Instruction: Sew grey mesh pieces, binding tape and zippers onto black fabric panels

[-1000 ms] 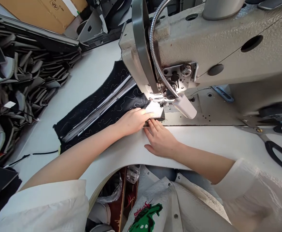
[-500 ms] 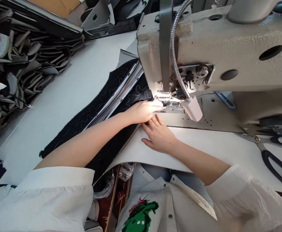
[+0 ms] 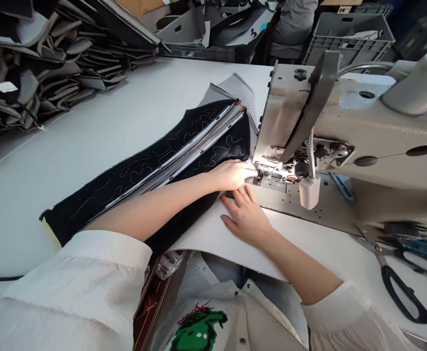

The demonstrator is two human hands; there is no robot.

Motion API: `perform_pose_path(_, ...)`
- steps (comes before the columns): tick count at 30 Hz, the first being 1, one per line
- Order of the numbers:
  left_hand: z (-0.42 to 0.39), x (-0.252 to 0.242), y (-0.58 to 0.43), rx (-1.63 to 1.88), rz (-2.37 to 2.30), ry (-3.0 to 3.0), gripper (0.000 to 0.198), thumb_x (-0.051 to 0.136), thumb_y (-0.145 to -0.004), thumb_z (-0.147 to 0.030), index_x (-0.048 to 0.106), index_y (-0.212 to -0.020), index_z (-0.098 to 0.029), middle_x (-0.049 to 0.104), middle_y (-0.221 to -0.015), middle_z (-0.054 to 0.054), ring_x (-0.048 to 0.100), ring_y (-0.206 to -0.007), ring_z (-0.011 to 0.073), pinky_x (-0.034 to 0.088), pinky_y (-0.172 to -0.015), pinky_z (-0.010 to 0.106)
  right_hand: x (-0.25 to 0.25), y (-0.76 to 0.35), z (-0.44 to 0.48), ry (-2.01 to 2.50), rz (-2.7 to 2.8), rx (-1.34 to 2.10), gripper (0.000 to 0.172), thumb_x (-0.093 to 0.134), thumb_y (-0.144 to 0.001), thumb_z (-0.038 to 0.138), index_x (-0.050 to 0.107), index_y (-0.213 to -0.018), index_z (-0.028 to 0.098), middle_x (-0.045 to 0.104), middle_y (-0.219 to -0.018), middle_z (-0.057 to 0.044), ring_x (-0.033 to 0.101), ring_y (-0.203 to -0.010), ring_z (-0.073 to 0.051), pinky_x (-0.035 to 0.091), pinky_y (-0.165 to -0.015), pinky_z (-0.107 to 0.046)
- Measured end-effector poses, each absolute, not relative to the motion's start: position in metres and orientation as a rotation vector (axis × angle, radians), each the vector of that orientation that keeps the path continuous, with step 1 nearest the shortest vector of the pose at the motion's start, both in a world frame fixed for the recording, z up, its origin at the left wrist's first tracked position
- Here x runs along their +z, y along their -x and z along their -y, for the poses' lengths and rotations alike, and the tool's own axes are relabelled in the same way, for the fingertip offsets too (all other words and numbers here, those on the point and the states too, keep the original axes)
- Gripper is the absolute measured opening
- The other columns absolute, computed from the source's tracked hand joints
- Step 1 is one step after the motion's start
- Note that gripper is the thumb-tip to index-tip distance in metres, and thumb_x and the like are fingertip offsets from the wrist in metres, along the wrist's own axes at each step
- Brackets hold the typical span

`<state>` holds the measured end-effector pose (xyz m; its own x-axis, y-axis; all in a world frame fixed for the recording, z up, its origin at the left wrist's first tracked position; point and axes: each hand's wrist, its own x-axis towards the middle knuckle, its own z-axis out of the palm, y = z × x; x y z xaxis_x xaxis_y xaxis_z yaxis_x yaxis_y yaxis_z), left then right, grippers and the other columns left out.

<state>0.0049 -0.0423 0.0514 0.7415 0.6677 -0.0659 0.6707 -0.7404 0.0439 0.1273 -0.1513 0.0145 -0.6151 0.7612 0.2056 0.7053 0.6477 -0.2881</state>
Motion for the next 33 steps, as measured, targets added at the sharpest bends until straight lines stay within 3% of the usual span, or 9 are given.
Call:
perform_pose_path(6, 0.045, 0.047, -0.003, 0.029, -1.114, -2.843, 0.05, 0.045, -0.08, -0.009, 0.061, -0.125, -0.026, 0.059, -0.13, 0.001, 0.06, -0.107, 0.0189, 0.043, -0.099, 0.031, 0.015, -0.126, 0.151, 1.179, 2.547, 0.238, 0.045, 0.05, -0.091, 0.037, 0.052, -0.13, 0.014, 0.05, -0.13, -0.018, 0.034, -0.132, -0.031, 0.019, -0.113, -0.055)
perform_pose_path(8, 0.045, 0.043, -0.002, 0.066, -1.135, -2.84, 0.049, 0.045, -0.081, -0.01, 0.061, -0.124, -0.026, 0.059, -0.129, 0.002, 0.06, -0.105, 0.0196, 0.044, -0.096, 0.032, 0.013, -0.128, 0.151, 1.124, 2.523, 0.232, 0.038, 0.048, -0.093, 0.033, 0.056, -0.126, 0.016, 0.053, -0.128, -0.016, 0.039, -0.128, -0.029, 0.025, -0.111, -0.052)
perform_pose_path(10, 0.046, 0.037, -0.002, 0.127, -1.161, -2.834, 0.048, 0.045, -0.081, -0.01, 0.062, -0.123, -0.028, 0.062, -0.124, 0.002, 0.061, -0.101, 0.0199, 0.045, -0.091, 0.032, 0.011, -0.132, 0.153, 1.034, 2.484, 0.252, 0.033, 0.041, -0.095, 0.025, 0.06, -0.12, 0.019, 0.059, -0.121, -0.012, 0.05, -0.117, -0.024, 0.039, -0.103, -0.042)
perform_pose_path(12, 0.046, 0.031, -0.002, 0.241, -1.175, -2.822, 0.046, 0.046, -0.081, -0.011, 0.064, -0.12, -0.028, 0.066, -0.115, 0.001, 0.062, -0.096, 0.0195, 0.046, -0.086, 0.032, 0.007, -0.137, 0.155, 0.981, 2.441, 0.271, 0.035, 0.035, -0.095, 0.019, 0.064, -0.114, 0.02, 0.065, -0.107, -0.008, 0.059, -0.096, -0.018, 0.048, -0.084, -0.032)
perform_pose_path(15, 0.044, 0.023, -0.001, 0.465, -1.192, -2.768, 0.036, 0.046, -0.084, -0.015, 0.069, -0.109, -0.027, 0.07, -0.103, 0.0, 0.062, -0.091, 0.0181, 0.044, -0.081, 0.029, 0.003, -0.141, 0.157, 1.006, 2.402, 0.257, 0.038, 0.032, -0.093, 0.017, 0.067, -0.108, 0.02, 0.067, -0.088, -0.006, 0.059, -0.077, -0.016, 0.048, -0.068, -0.029)
perform_pose_path(21, 0.036, 0.025, -0.004, 0.608, -1.421, -2.524, 0.023, 0.048, -0.085, -0.026, 0.07, -0.083, -0.019, 0.069, -0.07, 0.004, 0.06, -0.064, 0.0172, 0.031, -0.056, 0.028, 0.001, -0.14, 0.156, 1.03, 2.319, 0.286, 0.038, 0.032, -0.09, 0.014, 0.068, -0.102, 0.02, 0.066, -0.079, -0.005, 0.061, -0.073, -0.016, 0.048, -0.064, -0.027)
perform_pose_path(27, 0.042, 0.032, 0.004, 0.53, -1.388, -2.527, 0.023, 0.048, -0.082, -0.024, 0.066, -0.069, -0.017, 0.066, -0.068, 0.006, 0.057, -0.06, 0.0178, 0.024, -0.053, 0.029, 0.003, -0.138, 0.159, 0.94, 2.378, 0.227, 0.032, 0.036, -0.093, 0.018, 0.067, -0.099, 0.019, 0.066, -0.077, -0.006, 0.062, -0.072, -0.018, 0.047, -0.063, -0.029)
perform_pose_path(33, 0.132, 0.052, 0.064, 0.445, -1.204, -2.499, 0.031, 0.048, -0.084, -0.03, 0.055, -0.058, -0.016, 0.054, -0.055, 0.0, 0.046, -0.053, 0.0119, 0.028, -0.052, 0.025, 0.005, -0.131, 0.168, 0.875, 2.467, 0.149, 0.029, 0.038, -0.089, 0.015, 0.064, -0.103, 0.018, 0.062, -0.073, -0.006, 0.058, -0.067, -0.019, 0.045, -0.059, -0.029)
